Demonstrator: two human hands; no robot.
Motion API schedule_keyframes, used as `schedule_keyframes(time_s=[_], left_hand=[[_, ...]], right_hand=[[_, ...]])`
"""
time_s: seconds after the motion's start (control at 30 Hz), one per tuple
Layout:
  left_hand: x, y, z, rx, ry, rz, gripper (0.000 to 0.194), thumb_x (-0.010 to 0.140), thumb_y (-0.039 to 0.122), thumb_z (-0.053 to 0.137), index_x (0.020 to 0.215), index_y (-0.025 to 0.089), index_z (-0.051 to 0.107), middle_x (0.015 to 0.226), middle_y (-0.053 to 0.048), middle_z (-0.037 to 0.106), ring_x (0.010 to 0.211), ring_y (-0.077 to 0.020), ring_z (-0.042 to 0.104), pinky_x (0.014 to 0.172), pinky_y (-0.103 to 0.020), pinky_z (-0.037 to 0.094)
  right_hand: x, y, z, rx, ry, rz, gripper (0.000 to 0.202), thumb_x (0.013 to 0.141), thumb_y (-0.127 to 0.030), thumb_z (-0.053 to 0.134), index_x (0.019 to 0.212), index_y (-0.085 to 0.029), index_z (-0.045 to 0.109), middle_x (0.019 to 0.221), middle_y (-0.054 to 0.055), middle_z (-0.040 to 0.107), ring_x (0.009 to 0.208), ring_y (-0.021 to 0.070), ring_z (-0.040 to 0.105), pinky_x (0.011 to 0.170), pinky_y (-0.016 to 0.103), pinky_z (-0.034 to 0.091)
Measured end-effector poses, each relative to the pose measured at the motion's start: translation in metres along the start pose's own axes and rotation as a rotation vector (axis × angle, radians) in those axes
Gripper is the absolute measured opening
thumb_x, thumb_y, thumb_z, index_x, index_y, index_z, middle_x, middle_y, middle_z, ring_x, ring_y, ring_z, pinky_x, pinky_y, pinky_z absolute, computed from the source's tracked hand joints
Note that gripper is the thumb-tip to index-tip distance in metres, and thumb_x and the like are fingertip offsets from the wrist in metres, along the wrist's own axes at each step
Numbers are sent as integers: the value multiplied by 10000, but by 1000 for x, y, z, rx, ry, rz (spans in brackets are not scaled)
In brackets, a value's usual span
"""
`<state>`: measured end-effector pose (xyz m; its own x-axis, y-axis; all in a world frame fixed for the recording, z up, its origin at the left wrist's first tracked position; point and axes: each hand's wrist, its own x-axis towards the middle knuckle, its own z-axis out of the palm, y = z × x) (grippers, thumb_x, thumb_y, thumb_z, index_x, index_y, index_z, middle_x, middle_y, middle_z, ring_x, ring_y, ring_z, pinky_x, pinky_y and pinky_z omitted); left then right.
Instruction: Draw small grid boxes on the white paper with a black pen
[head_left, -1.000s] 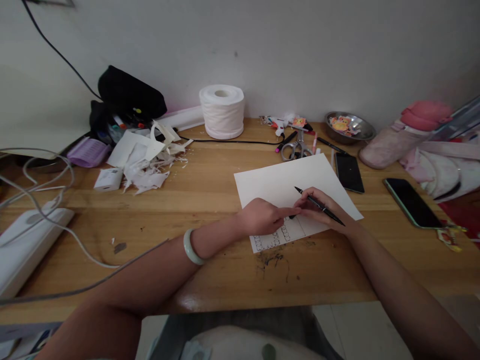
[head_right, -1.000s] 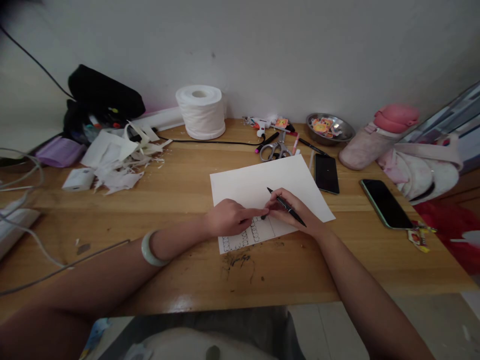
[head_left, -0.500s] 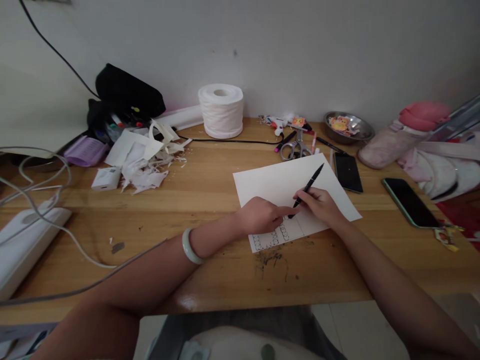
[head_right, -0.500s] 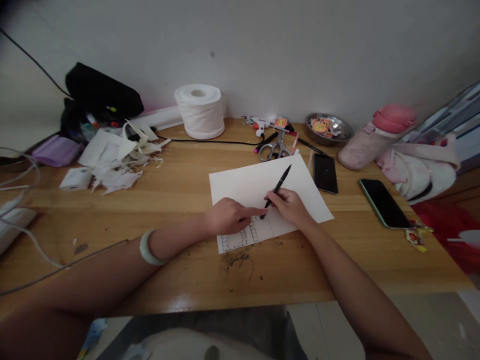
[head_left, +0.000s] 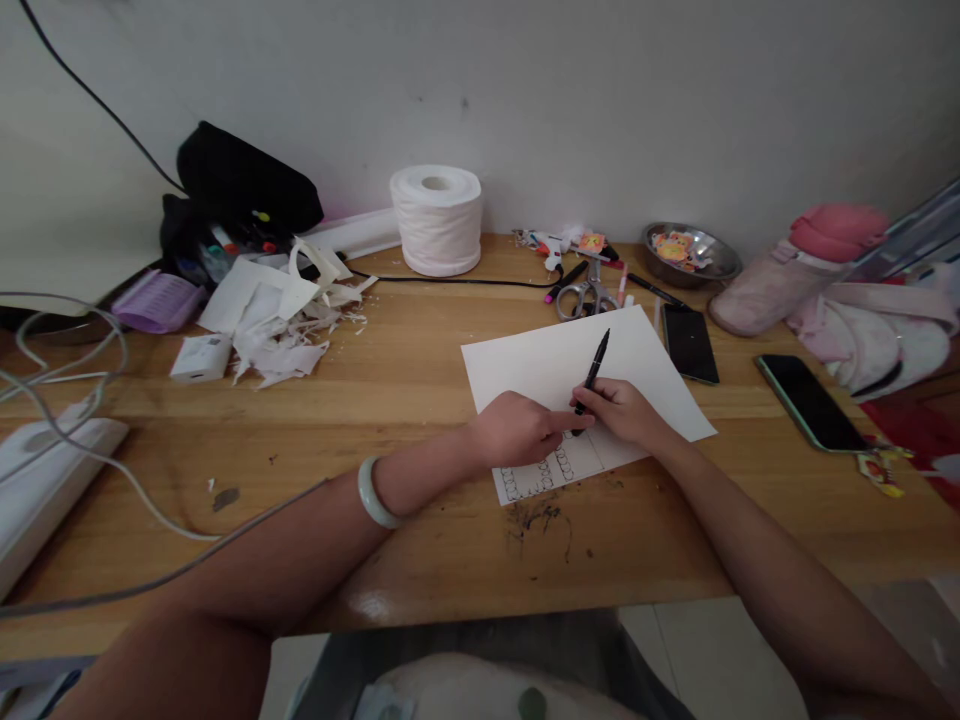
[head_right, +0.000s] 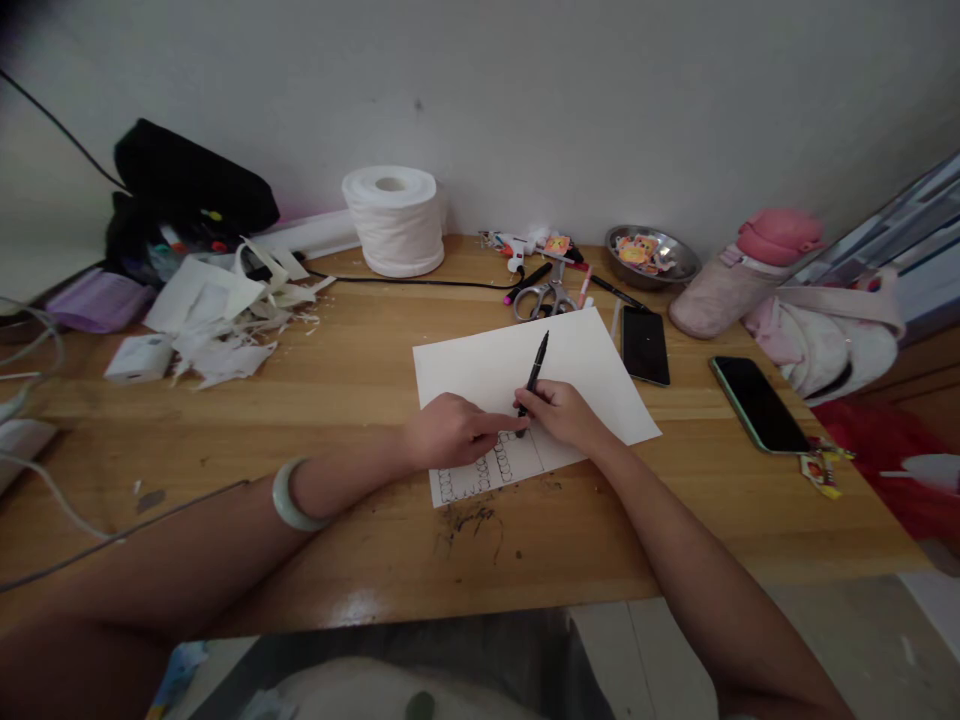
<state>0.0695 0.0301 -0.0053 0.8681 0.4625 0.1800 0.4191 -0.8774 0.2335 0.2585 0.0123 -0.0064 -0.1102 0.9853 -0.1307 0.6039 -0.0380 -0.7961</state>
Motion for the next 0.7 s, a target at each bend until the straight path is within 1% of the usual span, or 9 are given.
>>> schedule_keyframes(time_s=[0.23,0.43,0.53,0.7], left_hand=[[0,0,1,0,-1,-1,395,815,214,395,1184,327,481,682,17,644,546,-90,544,526,-193,351],[0,-1,1,4,-9,4,404,815,215,395,1194,335,467,692,20,646,563,-97,551,531,-198,352],[0,-1,2,2,-5,-2,407,813,216,393,1193,346,463,680,26,644,561,-101,551,528,-199,349],[0,-2,2,0,-18,-3,405,819,217,388,1201,334,458,686,22,643,555,-91,544,539,-193,354]], right_hand=[[1,1,1,-22,-34,-24,327,780,-432,443,668,-162,589,668,34,633,635,155,556,589,261,407],[0,1,1,-64,-22,-56,332,793,-422,425,682,-161,597,693,39,640,644,158,556,579,258,393],[-1,1,1,-74,-13,-51,331,795,-418,426,691,-157,600,693,41,639,641,158,554,578,259,391],[-1,2,0,-69,16,-52,335,787,-425,436,687,-152,603,685,41,640,634,161,552,574,262,394]])
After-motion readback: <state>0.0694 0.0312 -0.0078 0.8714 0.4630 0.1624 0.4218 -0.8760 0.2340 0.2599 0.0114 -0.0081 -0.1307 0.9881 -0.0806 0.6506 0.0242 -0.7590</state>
